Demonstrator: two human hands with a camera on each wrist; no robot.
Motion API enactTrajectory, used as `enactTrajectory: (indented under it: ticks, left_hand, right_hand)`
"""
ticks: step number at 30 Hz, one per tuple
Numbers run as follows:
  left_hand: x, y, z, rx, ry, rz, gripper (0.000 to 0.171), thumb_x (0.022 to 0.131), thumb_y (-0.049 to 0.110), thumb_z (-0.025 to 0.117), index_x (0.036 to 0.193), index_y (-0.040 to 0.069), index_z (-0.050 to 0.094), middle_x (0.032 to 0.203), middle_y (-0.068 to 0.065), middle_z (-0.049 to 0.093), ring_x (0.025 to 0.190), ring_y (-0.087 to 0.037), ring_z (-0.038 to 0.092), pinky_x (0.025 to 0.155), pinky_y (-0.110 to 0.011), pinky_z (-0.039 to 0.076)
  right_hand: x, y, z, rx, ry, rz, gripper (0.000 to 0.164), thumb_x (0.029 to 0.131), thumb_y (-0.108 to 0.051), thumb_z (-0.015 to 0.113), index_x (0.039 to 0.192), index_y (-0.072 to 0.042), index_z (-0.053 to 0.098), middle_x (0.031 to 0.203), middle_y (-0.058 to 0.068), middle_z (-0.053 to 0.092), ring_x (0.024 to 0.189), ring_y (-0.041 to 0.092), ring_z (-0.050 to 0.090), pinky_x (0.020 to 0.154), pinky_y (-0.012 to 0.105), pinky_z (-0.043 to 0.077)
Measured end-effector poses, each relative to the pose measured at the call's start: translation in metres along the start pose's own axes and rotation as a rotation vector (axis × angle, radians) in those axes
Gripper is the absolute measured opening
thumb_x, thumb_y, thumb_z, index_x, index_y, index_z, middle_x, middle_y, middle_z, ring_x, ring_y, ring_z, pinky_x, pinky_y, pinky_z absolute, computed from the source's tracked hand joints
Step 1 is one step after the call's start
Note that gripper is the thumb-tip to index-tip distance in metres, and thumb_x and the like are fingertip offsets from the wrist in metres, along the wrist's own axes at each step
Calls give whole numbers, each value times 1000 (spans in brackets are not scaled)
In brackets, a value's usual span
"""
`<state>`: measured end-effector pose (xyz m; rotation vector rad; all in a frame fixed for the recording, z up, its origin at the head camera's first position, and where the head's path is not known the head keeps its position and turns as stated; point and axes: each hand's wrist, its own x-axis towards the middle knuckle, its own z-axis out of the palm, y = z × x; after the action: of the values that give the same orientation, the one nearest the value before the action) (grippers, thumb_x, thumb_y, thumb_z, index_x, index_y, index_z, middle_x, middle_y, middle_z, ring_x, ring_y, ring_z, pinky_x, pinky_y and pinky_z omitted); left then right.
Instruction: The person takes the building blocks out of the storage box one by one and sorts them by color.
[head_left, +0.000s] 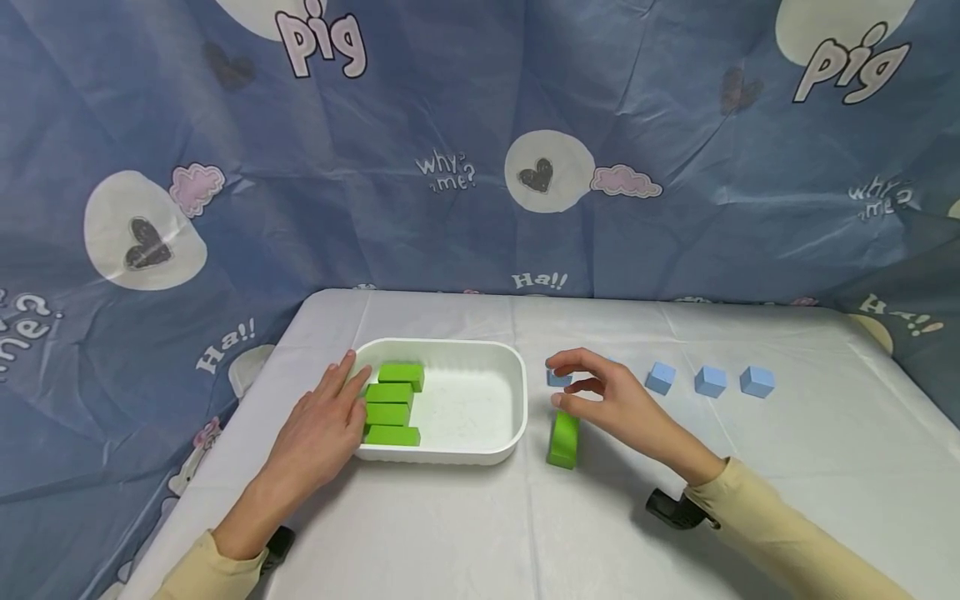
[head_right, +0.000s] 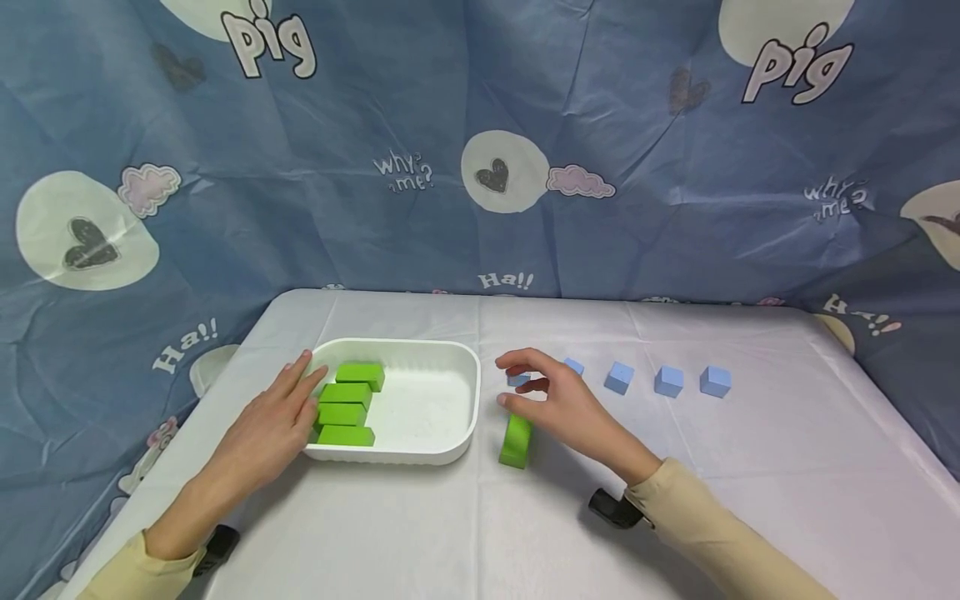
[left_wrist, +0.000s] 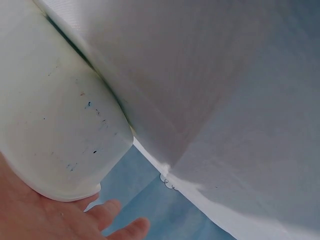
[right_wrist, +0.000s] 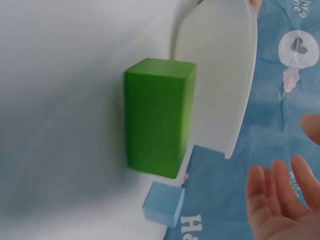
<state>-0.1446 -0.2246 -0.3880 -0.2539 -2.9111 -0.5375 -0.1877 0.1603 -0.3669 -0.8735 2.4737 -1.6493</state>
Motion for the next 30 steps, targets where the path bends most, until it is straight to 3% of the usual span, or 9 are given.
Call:
enactTrajectory:
  ticks: [13,22,30]
  left_hand:
    - [1,0,0,4,-9,-6,49,106,24,31,150,5,40,162,-14,19,146,-39,20,106,-66,23]
    - [0,0,0,6,-15,-10,49,106,23,31,151,5,40,162,-15,18,146,-39,20,106,-66,23]
    - [0,1,0,0,-12,-13,49,106,22,32,150,4,41,162,-15,19,145,-39,20,106,-67,24]
  right_hand:
    - [24,-14,10,10,-27,-20,32,92,-17,71,123,-19,63,121,0,62,109,17,59,91,32,51]
    - [39,-38,21,10,-78,6,31,91,-1,67,121,-8,63,120,3,62,111,22,57,93,39,50]
    - [51,-22,27,20,-81,-33,29,92,-10,70,120,-17,65,119,-4,63,109,14,58,91,32,51]
